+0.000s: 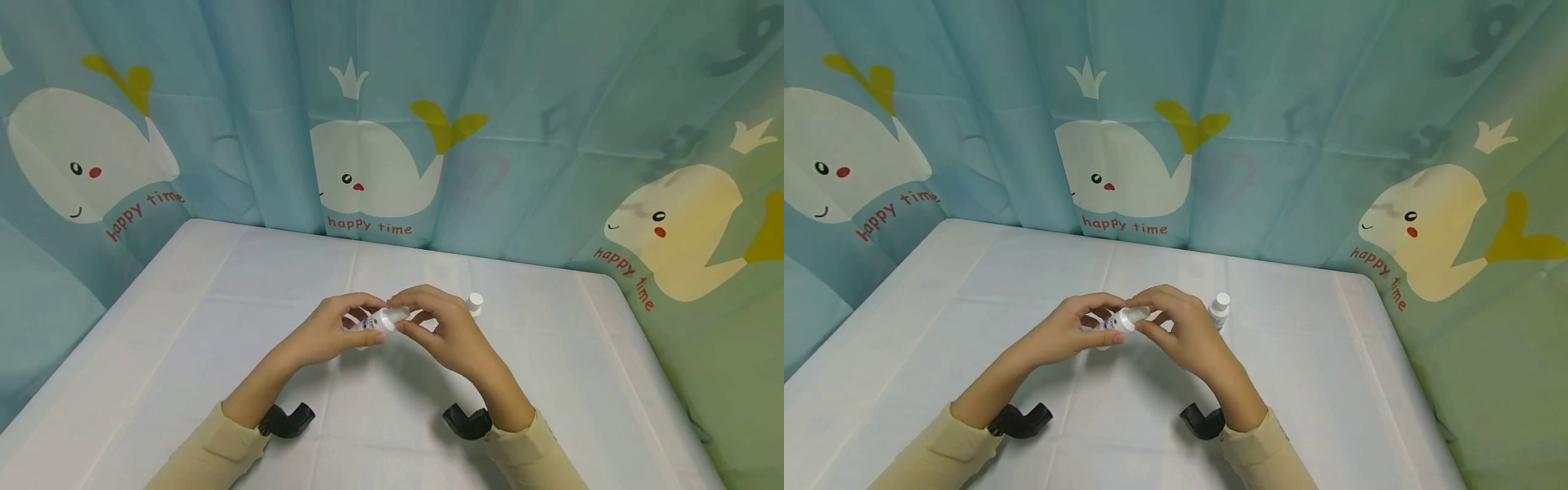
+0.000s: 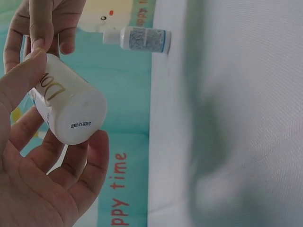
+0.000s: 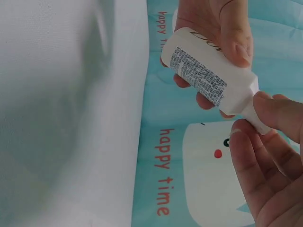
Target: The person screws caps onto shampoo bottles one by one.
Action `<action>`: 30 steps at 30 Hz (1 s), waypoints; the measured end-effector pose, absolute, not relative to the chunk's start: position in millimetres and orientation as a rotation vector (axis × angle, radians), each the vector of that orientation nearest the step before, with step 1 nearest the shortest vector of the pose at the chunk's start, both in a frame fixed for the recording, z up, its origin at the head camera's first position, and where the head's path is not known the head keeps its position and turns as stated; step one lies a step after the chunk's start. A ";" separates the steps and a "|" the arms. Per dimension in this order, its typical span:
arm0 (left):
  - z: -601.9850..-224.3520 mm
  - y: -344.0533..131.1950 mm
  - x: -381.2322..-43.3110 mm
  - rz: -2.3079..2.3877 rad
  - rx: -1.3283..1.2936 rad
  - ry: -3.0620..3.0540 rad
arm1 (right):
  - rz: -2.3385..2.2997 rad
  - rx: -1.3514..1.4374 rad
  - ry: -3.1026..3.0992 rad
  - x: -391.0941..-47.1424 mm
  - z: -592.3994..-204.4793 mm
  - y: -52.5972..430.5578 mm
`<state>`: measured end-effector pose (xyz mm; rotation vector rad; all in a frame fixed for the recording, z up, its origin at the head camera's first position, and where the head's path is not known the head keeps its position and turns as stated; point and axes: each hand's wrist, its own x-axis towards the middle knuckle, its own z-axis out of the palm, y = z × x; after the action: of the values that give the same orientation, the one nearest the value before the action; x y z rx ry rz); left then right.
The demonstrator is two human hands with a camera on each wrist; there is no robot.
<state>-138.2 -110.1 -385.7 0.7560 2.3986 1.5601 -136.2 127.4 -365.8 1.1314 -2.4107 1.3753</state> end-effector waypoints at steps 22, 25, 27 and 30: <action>-403.5 -109.9 -151.4 1.786 0.500 2.449 | 1.750 0.869 -2.657 -145.4 -397.8 113.5; -410.1 -111.7 -157.3 1.769 0.468 2.453 | 1.837 0.888 -2.680 -148.0 -406.1 109.4; -413.5 -114.0 -160.2 1.765 0.439 2.438 | 1.864 0.909 -2.690 -148.8 -409.0 105.7; -418.1 -117.1 -163.3 1.748 0.417 2.408 | 1.875 0.927 -2.728 -147.6 -408.9 100.8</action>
<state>-163.3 -117.1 -418.1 0.4165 2.4079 1.7476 -147.6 100.8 -408.9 0.9270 -2.7283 1.8746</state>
